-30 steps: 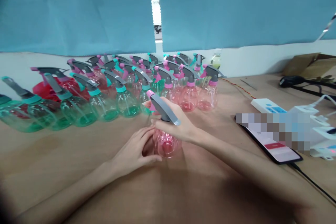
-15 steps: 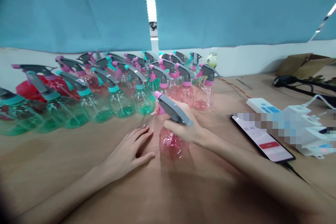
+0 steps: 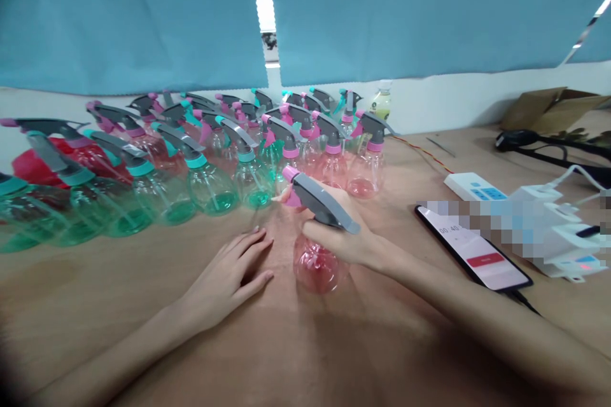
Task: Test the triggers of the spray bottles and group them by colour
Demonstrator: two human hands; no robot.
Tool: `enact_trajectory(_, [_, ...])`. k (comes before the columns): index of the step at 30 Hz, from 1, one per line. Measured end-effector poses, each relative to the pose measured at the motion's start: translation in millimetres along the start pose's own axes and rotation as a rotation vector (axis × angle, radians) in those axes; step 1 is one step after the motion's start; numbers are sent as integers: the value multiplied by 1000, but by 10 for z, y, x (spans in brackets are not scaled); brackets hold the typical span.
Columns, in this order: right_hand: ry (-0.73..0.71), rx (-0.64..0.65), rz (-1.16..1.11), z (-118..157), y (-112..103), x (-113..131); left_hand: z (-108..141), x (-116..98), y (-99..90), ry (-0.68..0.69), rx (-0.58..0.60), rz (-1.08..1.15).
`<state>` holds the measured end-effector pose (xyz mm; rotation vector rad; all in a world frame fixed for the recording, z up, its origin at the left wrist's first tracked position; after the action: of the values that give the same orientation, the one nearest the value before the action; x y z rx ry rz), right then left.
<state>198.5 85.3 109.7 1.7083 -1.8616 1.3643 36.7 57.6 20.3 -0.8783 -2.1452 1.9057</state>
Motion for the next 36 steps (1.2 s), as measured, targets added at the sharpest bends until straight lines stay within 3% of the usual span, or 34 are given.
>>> enact_trajectory(19, [76,-41,-58,41,26,-216,-11,-17,21,8,24,-47])
enact_trajectory(27, [63,11,-72,-2,101,-137,-1,-18,16,14,17,-71])
enact_trajectory(36, [37,-25,-55,24,73,-137,-8,-31,14,24,11,-64])
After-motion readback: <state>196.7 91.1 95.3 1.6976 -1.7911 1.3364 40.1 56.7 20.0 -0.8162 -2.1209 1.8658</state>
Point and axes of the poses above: each hand's wrist, its own z-axis away from the middle knuckle, its own y-axis out of the palm, x = y × z, the point moved 9 cm from there along -z, towards the middle knuckle, and after that the axes turned 6 degrees about -y, right-handed, at the moved point
